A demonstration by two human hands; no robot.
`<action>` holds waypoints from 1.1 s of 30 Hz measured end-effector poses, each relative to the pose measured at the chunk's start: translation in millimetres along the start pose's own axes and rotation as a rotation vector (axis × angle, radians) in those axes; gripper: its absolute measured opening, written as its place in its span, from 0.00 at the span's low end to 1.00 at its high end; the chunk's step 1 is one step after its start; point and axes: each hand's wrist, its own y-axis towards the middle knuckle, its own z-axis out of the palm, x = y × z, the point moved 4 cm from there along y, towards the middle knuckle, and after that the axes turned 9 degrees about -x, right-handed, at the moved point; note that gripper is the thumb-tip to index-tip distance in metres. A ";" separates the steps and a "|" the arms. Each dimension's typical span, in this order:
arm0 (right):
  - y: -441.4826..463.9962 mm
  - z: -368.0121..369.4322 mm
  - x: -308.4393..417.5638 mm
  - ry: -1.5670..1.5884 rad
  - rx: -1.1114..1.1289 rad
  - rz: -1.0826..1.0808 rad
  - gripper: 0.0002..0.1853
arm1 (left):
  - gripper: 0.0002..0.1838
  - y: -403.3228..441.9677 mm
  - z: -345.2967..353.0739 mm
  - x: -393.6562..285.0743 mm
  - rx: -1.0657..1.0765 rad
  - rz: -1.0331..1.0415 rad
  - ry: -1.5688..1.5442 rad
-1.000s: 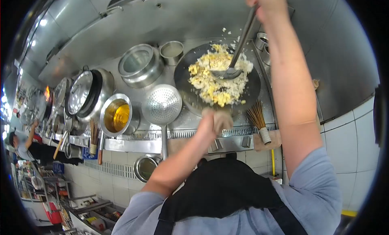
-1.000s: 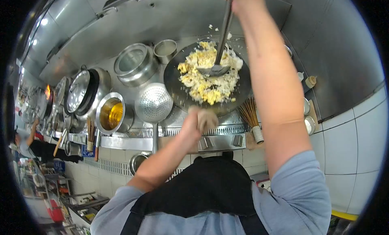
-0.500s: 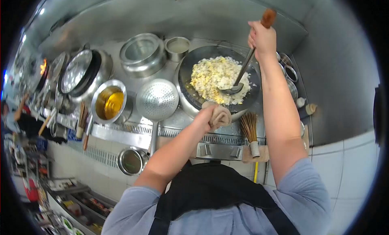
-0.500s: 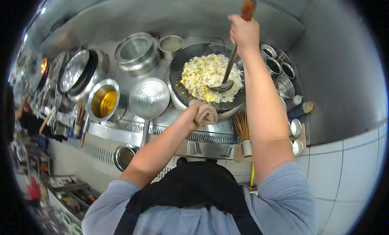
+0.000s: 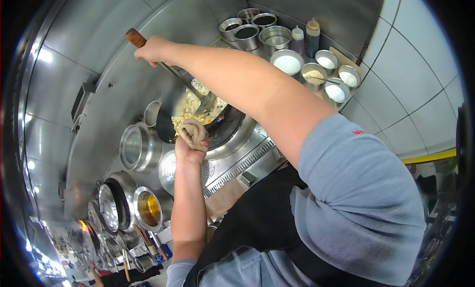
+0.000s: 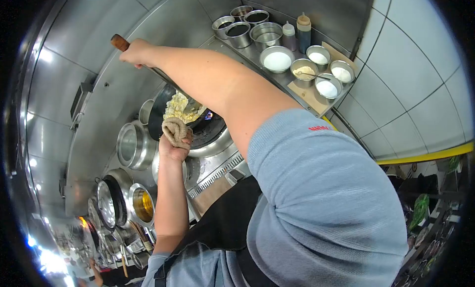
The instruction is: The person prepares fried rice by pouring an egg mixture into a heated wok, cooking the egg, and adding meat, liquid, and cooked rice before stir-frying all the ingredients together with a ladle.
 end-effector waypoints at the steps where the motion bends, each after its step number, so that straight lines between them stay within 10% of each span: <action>1: 2.9 -0.8 4.4 0.008 -0.009 -0.004 0.14 | 0.13 -3.7 2.5 -2.4 -0.026 -0.011 -0.043; 12: -42.8 -20.7 138.2 0.251 -0.171 -0.536 0.14 | 0.19 33.8 -55.3 84.0 -0.172 0.154 -0.124; 16: -17.6 -4.9 -23.2 0.001 -0.302 -0.525 0.12 | 0.17 36.1 -55.2 92.1 -0.191 0.201 -0.223; 17: -10.1 1.3 -76.6 -0.455 -0.563 -1.255 0.12 | 0.17 38.3 -55.1 94.6 -0.186 0.209 -0.227; 18: -13.8 10.0 -62.5 -0.451 -0.533 -1.271 0.12 | 0.16 41.6 -53.5 95.6 -0.180 0.222 -0.231; 20: -8.9 24.1 -40.9 0.062 -0.233 -0.078 0.12 | 0.15 39.0 -50.6 98.8 -0.171 0.232 -0.261; 24: -59.2 50.4 28.9 0.207 0.065 -0.257 0.11 | 0.14 36.9 -49.2 93.1 -0.213 0.281 -0.237; 28: -51.4 58.2 -70.1 -0.024 -0.138 -0.305 0.12 | 0.14 68.6 -58.0 105.9 -0.186 0.290 -0.172; 33: -54.4 81.5 18.5 0.074 -0.022 -0.257 0.11 | 0.15 59.7 -55.8 102.2 -0.184 0.341 -0.175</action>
